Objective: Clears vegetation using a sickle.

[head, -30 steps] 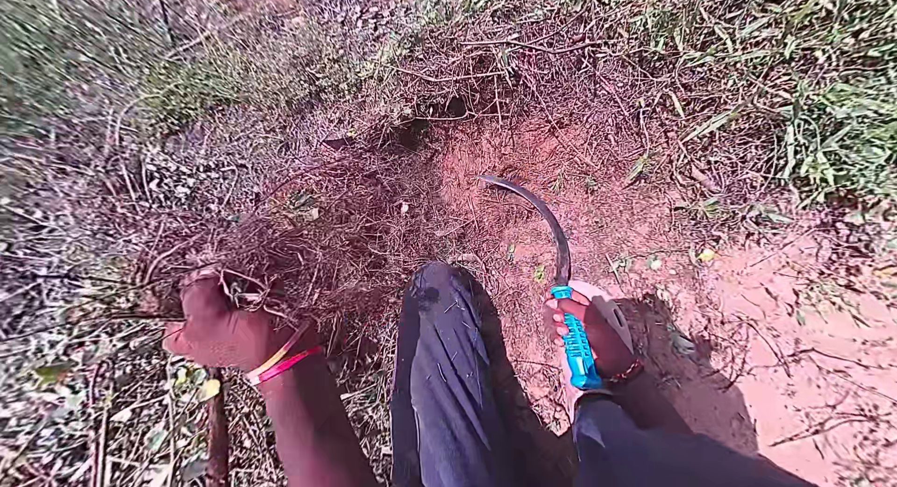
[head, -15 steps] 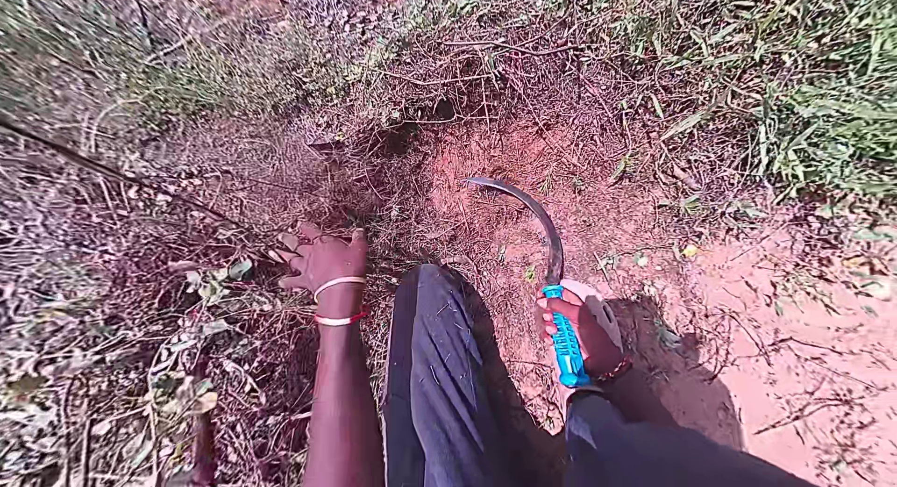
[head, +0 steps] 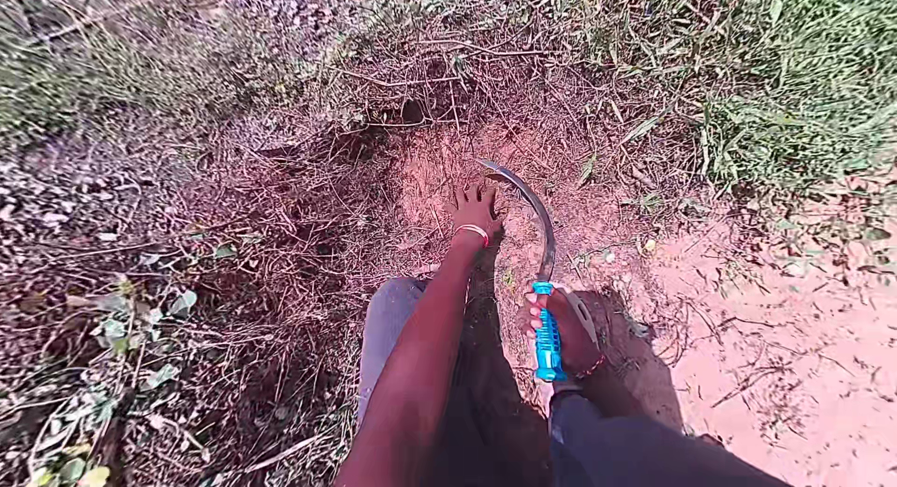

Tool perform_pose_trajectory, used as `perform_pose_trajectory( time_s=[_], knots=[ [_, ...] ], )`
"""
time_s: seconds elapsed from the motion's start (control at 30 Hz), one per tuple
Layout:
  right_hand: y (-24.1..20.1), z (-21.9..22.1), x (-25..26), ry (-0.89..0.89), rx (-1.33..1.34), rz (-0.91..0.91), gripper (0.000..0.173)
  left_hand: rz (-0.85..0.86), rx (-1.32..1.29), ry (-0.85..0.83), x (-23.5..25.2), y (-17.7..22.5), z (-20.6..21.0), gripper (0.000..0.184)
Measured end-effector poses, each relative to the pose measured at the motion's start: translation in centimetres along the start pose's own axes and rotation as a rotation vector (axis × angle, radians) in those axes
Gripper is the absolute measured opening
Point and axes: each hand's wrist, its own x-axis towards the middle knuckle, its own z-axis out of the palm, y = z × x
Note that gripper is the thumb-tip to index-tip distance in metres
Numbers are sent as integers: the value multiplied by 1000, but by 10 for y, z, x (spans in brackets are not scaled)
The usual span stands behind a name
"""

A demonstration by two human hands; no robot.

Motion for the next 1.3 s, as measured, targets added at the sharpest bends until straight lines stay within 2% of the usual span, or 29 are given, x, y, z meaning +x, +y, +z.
perform_pose_trajectory(
  time_s=[0.1,0.2,0.27,0.33,0.4,0.5,0.53,0.57,0.6,0.67,0.7,0.73,0.87,0.97,1.07,1.13,1.3],
  knots=[
    [2,-4,1,-12,49,1,14,99,106,-50,-19,-2,9,56],
    [0,-4,4,-30,22,16,14,139,117,-176,-41,-7,-2,47],
    [1,-5,2,-38,23,27,13,91,44,-180,-59,-17,-7,43],
    [0,-5,3,-56,46,21,13,19,-83,-54,-72,-32,-17,45],
    [1,-5,3,-65,75,11,14,-32,-232,148,-75,-51,-32,45],
    [1,-7,3,-72,76,4,13,-174,-703,397,-75,-69,-68,41],
    [1,-9,5,-87,68,3,11,-228,-882,433,-70,-74,-80,40],
    [2,-10,5,-95,61,1,11,-291,-949,415,-68,-80,-89,42],
    [2,-10,5,-89,53,-2,11,-354,-854,348,-64,-88,-93,43],
    [1,-8,1,-54,22,-8,13,-412,-360,140,-58,-107,-88,42],
    [0,-8,2,-59,26,-11,14,-412,-169,89,-56,-115,-80,41],
    [0,-8,2,-76,39,-11,14,-419,-100,79,-57,-122,-70,45],
    [1,-10,1,-100,59,-13,16,-359,-318,96,-69,-113,-46,84],
    [0,-7,1,-86,50,4,16,-247,-432,129,-66,-97,-40,99],
    [-1,-6,1,-64,28,12,16,-250,-188,-37,-57,-81,-28,95],
    [-1,-6,1,-55,35,14,17,-294,-89,-43,-50,-82,-12,84],
    [-2,-5,1,-48,12,14,17,-259,-172,-16,-51,-92,1,53]
  ],
)
